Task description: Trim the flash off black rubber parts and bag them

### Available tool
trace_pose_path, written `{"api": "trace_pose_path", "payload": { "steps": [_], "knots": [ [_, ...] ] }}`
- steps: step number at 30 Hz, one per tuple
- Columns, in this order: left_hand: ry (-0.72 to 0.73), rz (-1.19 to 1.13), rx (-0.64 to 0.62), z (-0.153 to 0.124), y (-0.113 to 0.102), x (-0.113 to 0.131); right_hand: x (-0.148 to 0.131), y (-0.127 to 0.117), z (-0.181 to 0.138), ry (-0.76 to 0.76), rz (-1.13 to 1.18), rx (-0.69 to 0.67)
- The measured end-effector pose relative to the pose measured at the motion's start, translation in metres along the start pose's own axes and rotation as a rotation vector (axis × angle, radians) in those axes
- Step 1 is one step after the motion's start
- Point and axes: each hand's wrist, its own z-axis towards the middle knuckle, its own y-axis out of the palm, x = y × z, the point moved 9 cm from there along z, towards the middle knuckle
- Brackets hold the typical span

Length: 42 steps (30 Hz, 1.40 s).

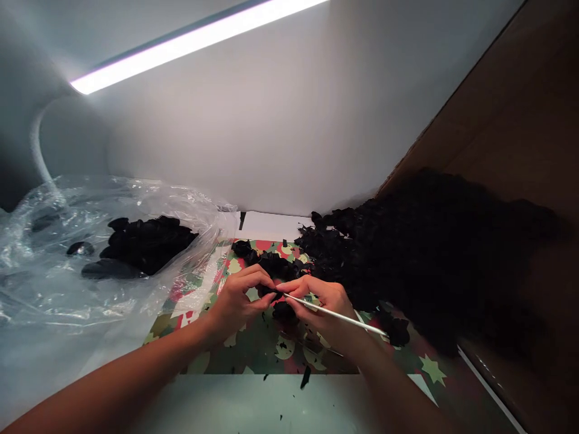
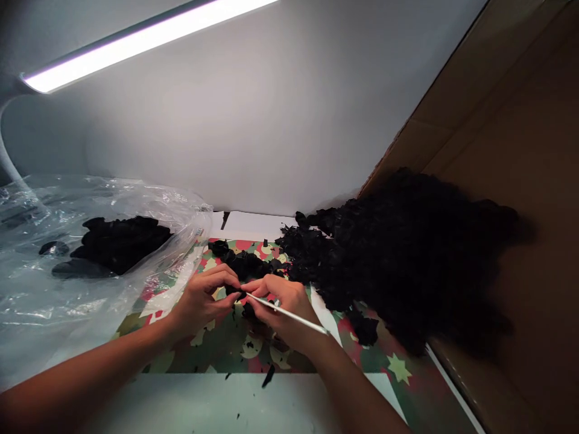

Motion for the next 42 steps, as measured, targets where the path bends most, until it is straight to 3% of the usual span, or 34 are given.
{"api": "trace_pose_path", "payload": {
  "steps": [9, 20, 28, 31, 34, 36, 42],
  "knots": [
    [0.007, 0.035, -0.016, -0.001, 0.001, -0.001, 0.014, 0.001, 0.0, 0.054, 0.037, -0.025],
    [0.055, 0.059, -0.007, -0.001, 0.0, 0.003, 0.008, 0.0, 0.0, 0.051, -0.003, -0.053],
    [-0.027, -0.017, 0.029, -0.001, -0.002, -0.001, -0.007, 0.013, -0.006, -0.259, -0.342, 0.113],
    [-0.036, -0.037, 0.042, -0.001, -0.003, 0.0, 0.005, 0.003, -0.002, -0.148, -0.316, 0.183],
    [-0.046, -0.036, 0.055, -0.001, -0.005, 0.0, 0.023, -0.01, 0.002, 0.059, -0.172, 0.202],
    [-0.04, -0.027, 0.054, 0.0, -0.006, 0.001, 0.03, -0.014, 0.004, 0.121, -0.069, 0.191],
    [0.067, 0.06, 0.071, -0.002, -0.008, 0.004, 0.054, 0.012, 0.005, 0.258, 0.23, 0.052]
  ]
}}
